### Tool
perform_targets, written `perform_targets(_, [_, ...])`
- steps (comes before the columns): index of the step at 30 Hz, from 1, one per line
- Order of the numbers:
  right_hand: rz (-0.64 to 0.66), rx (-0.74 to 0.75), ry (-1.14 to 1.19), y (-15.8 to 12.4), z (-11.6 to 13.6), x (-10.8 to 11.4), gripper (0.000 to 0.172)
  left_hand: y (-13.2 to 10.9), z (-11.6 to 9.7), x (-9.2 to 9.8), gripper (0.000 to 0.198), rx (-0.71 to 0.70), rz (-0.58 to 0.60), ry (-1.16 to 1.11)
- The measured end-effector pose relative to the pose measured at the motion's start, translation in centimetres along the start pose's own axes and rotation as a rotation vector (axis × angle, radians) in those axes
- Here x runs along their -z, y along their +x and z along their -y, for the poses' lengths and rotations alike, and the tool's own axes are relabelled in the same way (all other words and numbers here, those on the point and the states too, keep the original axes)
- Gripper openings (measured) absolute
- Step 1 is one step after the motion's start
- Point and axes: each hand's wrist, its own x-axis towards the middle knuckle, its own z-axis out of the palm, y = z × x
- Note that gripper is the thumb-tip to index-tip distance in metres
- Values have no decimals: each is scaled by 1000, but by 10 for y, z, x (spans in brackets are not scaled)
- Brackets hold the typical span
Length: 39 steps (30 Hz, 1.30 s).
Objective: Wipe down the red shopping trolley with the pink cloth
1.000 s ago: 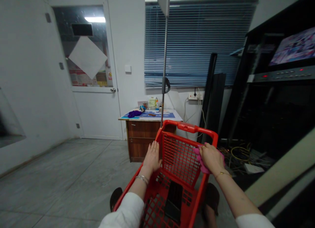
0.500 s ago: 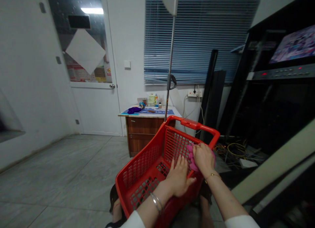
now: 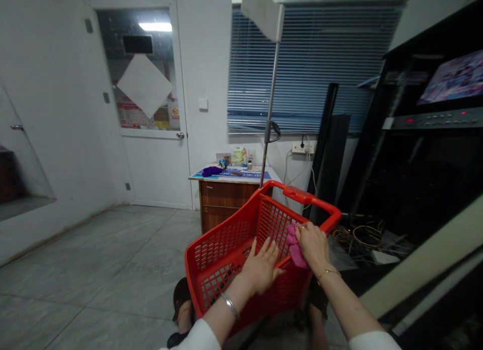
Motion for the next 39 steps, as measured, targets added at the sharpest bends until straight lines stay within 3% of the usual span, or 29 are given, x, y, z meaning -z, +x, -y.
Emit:
perform_targets(7, [-59, 86, 101, 3, -2, 31, 37, -27, 53, 11, 66, -68, -108, 127])
perform_targets(13, [-114, 10, 228, 43, -52, 70, 42, -50, 102, 25, 66, -31, -154, 254])
perform_targets(17, [26, 60, 346, 55, -72, 66, 39, -68, 137, 28, 68, 60, -192, 313])
perform_targets(20, [179, 60, 471, 48, -60, 63, 36, -79, 159, 31, 67, 166, -226, 344])
perform_targets(22, [211, 32, 483, 38, -40, 68, 33, -81, 164, 37, 65, 259, -256, 353])
perform_targets(24, [203, -16, 450, 25, -15, 80, 32, -75, 155, 45, 63, 359, -299, 336])
perform_targets(27, [176, -56, 425, 3, 23, 100, 33, -53, 112, 62, 62, 501, -341, 178])
perform_targets(31, [51, 49, 610, -8, 48, 119, 35, -28, 24, 89, 57, 408, -338, -212])
perform_targets(34, [-123, -15, 706, 9, 44, 118, 40, -30, -24, 107, 60, 337, -328, -319])
perform_targets(36, [-150, 8, 731, 23, 40, 110, 42, -39, -37, 115, 62, 382, -345, -234])
perform_targets(39, [-24, 173, 759, 30, 42, 98, 40, -53, -32, 123, 61, 479, -343, -63])
